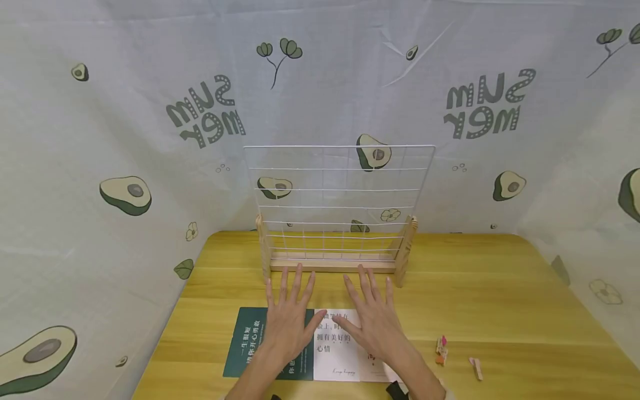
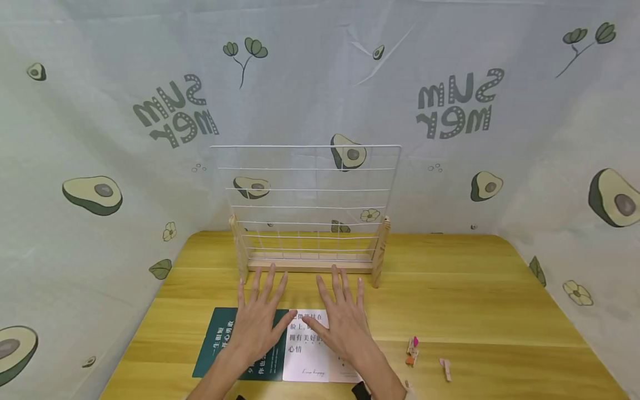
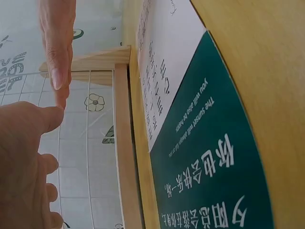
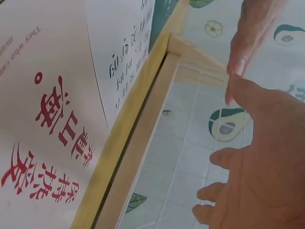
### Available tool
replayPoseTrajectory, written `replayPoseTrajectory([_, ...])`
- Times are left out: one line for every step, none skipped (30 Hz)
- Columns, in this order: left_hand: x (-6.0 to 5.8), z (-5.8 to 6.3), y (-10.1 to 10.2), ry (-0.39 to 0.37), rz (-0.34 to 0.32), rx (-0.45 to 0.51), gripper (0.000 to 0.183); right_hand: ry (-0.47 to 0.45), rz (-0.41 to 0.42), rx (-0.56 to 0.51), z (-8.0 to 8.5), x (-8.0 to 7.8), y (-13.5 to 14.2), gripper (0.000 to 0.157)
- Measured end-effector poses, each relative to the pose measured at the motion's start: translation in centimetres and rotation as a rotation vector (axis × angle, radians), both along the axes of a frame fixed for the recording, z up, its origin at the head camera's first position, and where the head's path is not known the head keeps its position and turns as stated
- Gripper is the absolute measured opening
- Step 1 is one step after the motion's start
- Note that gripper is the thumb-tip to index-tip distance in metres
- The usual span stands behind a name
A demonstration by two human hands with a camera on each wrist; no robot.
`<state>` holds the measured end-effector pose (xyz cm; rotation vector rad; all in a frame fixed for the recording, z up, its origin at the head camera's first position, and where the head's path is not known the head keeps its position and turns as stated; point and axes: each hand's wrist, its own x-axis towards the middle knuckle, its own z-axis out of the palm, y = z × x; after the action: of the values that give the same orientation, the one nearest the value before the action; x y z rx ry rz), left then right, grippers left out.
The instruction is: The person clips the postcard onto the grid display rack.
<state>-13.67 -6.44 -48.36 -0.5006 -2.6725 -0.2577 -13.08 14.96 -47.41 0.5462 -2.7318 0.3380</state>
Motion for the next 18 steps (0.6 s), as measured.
replayPoseTrajectory([0.0,0.0,0.1,-0.006,-0.008,0.007,0.078,-0.005,-0.002,-0.003,0.0,0.0,0.2,0.085])
replayPoseTrajectory([-0.1,0.0,0.3,-0.017,-0.015,0.015,0.077,-0.014,-0.008,-0.005,0.1,0.0,0.4,0.086])
replayPoseTrajectory([-0.1,0.0,0.4,-0.03,-0.027,0.024,0.078,-0.025,-0.016,-0.012,0.1,0.0,0.7,0.086])
replayPoseTrajectory([-0.2,0.0,0.6,-0.051,-0.044,0.047,0.079,-0.035,-0.026,-0.014,0.1,0.0,0.9,0.086])
replayPoseTrajectory([-0.2,-0.1,0.7,-0.081,-0.059,0.064,0.08,-0.049,-0.038,-0.019,0.1,0.0,1.2,0.086])
replayPoseTrajectory([-0.2,-0.1,0.9,-0.116,-0.074,0.087,0.081,-0.064,-0.049,-0.023,0.2,0.1,1.6,0.086])
replayPoseTrajectory([-0.1,-0.2,1.1,-0.157,-0.086,0.111,0.082,-0.08,-0.058,-0.03,0.2,0.1,1.9,0.087])
replayPoseTrajectory([-0.1,-0.3,1.3,-0.193,-0.098,0.132,0.083,-0.094,-0.069,-0.035,0.2,0.2,2.2,0.086])
replayPoseTrajectory([-0.1,-0.4,1.5,-0.224,-0.11,0.157,0.083,-0.108,-0.078,-0.042,0.2,0.3,2.5,0.086])
replayPoseTrajectory([-0.1,-0.5,1.7,-0.253,-0.118,0.181,0.083,-0.117,-0.087,-0.041,0.2,0.5,2.9,0.086])
replayPoseTrajectory([-0.1,-0.6,1.9,-0.272,-0.122,0.197,0.082,-0.128,-0.097,-0.047,0.2,0.6,3.2,0.086])
replayPoseTrajectory([-0.1,-0.6,2.1,-0.279,-0.127,0.214,0.08,-0.14,-0.106,-0.053,0.3,0.7,3.5,0.086])
replayPoseTrajectory([-0.1,-0.7,2.3,-0.279,-0.134,0.227,0.078,-0.147,-0.117,-0.06,0.3,0.9,3.8,0.085])
replayPoseTrajectory([-0.2,-0.8,2.5,-0.274,-0.146,0.235,0.076,-0.158,-0.128,-0.072,0.4,1.0,4.1,0.085])
replayPoseTrajectory([-0.3,-0.8,2.7,-0.268,-0.16,0.238,0.073,-0.171,-0.138,-0.087,0.5,1.2,4.4,0.085])
replayPoseTrajectory([-0.5,-0.8,2.9,-0.261,-0.174,0.233,0.071,-0.178,-0.15,-0.095,0.5,1.4,4.8,0.085])
replayPoseTrajectory([-0.7,-0.8,3.1,-0.259,-0.188,0.229,0.069,-0.18,-0.16,-0.102,0.5,1.5,5.1,0.085])
replayPoseTrajectory([-0.9,-0.8,3.3,-0.261,-0.206,0.227,0.067,-0.192,-0.172,-0.109,0.5,1.7,5.4,0.085])
